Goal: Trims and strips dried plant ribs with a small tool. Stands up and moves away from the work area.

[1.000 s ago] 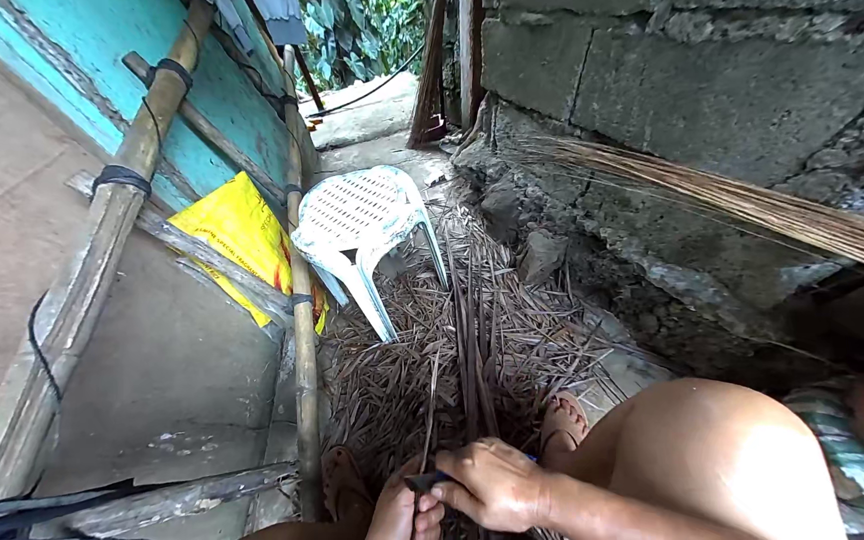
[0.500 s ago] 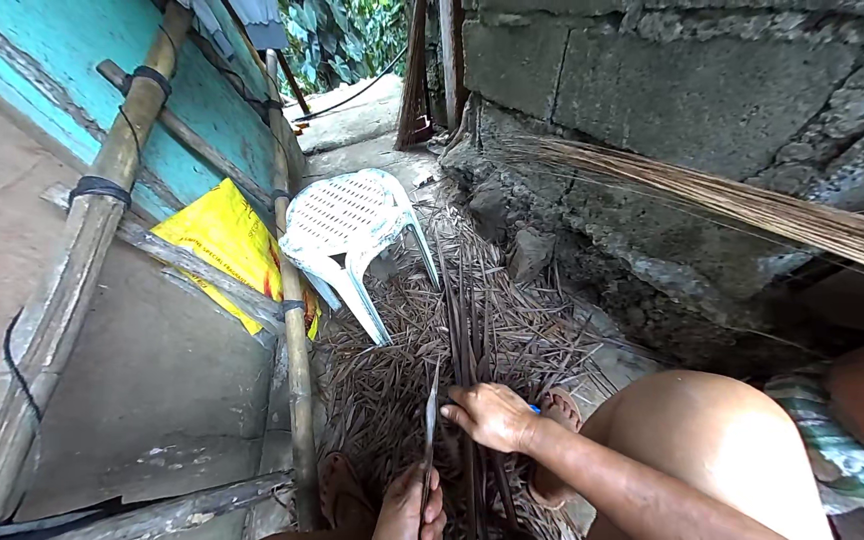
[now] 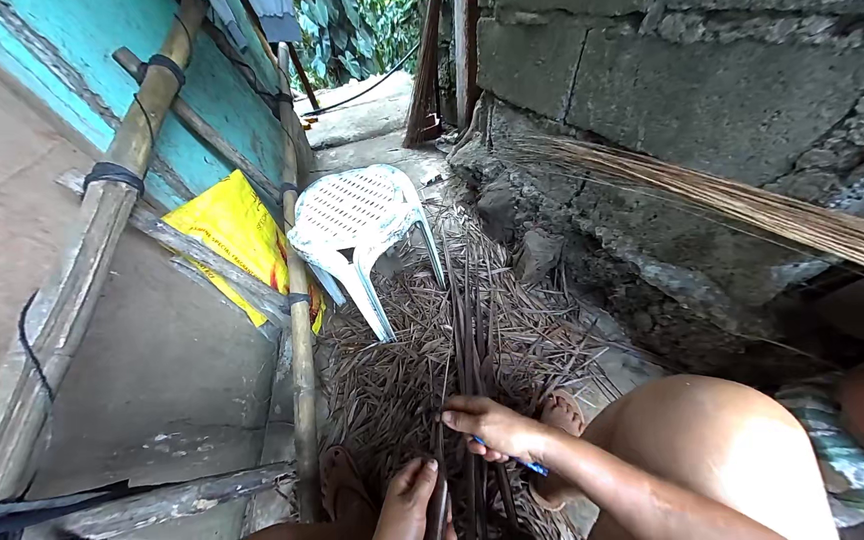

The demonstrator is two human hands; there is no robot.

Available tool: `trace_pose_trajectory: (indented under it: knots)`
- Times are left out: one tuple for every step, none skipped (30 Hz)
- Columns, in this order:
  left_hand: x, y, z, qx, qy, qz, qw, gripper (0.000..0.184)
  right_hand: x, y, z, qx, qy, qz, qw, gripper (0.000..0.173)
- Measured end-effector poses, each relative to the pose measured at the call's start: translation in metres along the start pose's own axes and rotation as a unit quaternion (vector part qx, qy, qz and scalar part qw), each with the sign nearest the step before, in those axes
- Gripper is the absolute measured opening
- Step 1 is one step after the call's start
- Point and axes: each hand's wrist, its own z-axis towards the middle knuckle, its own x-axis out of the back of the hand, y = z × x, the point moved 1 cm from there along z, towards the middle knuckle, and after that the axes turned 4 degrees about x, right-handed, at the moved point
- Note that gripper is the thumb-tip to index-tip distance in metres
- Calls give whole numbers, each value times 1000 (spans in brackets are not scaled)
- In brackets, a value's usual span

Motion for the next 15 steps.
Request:
trace_pose_trajectory:
  knots:
    - [0,0,-1,-3,-12,-4,1000,27,-1,2,3,8,4,12,1000,34]
    - [0,0,-2,-4,-33,-10,999,27,1,3,6,16,14,29,999,33]
    - [1,0,-4,0,-60,-17,998,27,5,3,8,24,29,51,998,31]
    - [3,-1,-5,7,-89,-23,996,28,10,2,9,33,49,69,996,31]
    - [4,-2,-6,14,-114,-25,993,28,14,0,8,44,73,76,993,31]
    - [4,-4,-7,16,-128,-24,991,28,19,-1,8,61,98,57,992,31]
    - [5,-5,-7,12,-131,-15,991,28,23,0,8,84,123,8,989,31]
    - [4,-7,-7,3,-123,-4,992,28,27,1,8,104,141,-64,983,33]
    - [4,-7,-7,-8,-110,4,994,28,30,1,7,110,147,-144,972,36]
    - [4,-7,-7,-18,-97,10,995,27,31,-2,5,95,147,-218,960,39]
    - [4,-7,-7,-25,-85,15,996,26,31,-5,3,70,149,-275,947,43]
    - [4,-6,-7,-31,-79,22,996,26,32,-9,2,43,157,-317,935,46]
    - [4,-6,-8,-36,-76,27,996,25,34,-11,2,20,171,-341,924,47]
    - [4,-7,-8,-40,-77,32,996,24,39,-13,3,5,194,-347,918,47]
    - [3,-7,-9,-44,-79,36,995,24,46,-15,4,-4,222,-341,914,47]
